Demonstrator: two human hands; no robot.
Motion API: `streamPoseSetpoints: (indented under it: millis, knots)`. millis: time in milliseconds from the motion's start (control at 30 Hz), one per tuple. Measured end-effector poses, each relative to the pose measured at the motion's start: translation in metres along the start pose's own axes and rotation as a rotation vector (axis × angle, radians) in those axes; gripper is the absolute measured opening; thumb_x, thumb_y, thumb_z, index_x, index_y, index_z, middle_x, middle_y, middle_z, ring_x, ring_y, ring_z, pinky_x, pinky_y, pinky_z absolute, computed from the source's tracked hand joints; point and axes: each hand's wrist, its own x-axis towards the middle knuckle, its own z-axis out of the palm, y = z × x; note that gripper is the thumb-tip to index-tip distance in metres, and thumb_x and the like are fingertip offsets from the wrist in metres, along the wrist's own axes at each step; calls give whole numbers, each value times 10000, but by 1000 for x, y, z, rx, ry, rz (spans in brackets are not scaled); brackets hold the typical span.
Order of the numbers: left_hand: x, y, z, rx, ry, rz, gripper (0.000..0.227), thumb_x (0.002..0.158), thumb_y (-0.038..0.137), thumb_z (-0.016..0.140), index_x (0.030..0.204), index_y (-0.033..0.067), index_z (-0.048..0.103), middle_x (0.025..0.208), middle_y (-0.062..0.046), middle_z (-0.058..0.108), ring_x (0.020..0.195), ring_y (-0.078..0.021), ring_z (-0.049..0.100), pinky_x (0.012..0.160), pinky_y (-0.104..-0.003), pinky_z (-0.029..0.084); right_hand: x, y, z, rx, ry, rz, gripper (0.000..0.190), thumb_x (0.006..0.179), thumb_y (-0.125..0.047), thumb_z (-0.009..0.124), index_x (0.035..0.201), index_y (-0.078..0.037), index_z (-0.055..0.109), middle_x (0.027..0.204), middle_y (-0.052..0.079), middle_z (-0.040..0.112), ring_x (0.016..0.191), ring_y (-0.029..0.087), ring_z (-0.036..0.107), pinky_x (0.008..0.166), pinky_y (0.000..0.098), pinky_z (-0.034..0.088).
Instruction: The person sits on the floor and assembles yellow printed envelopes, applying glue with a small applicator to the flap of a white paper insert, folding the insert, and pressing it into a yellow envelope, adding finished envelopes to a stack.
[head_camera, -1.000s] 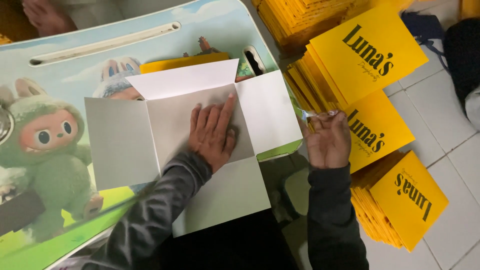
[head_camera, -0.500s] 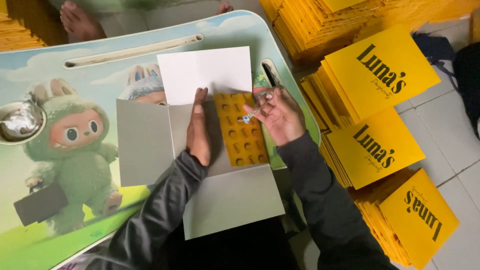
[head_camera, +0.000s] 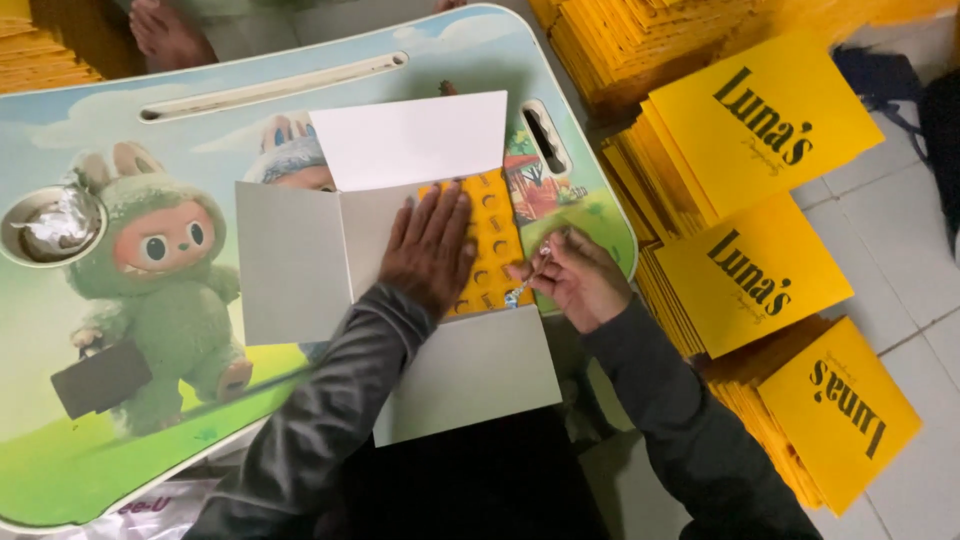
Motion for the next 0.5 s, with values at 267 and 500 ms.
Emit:
streamPoseSetpoints:
  millis: [267, 500]
  knots:
    - [6, 7, -18, -59, -243, 51, 737, 956, 778, 452, 1543, 337, 519, 1562, -195, 407, 1409, -453, 391, 1140, -584, 267, -135, -9, -133, -402, 427, -462, 225, 1061, -181, 621, 1160, 21, 601, 967, 206, 666, 932, 296, 722, 893, 486, 632]
    - [25, 12, -45, -159, -490, 30, 836, 1016, 709, 299, 1563, 107, 495, 1587, -316, 343, 1450, -513, 312, 1158, -680, 231, -161, 86, -172, -1431, 560, -366, 136, 938, -159, 750, 1041, -79, 790, 934, 83, 716, 766, 232, 635, 690, 302, 501]
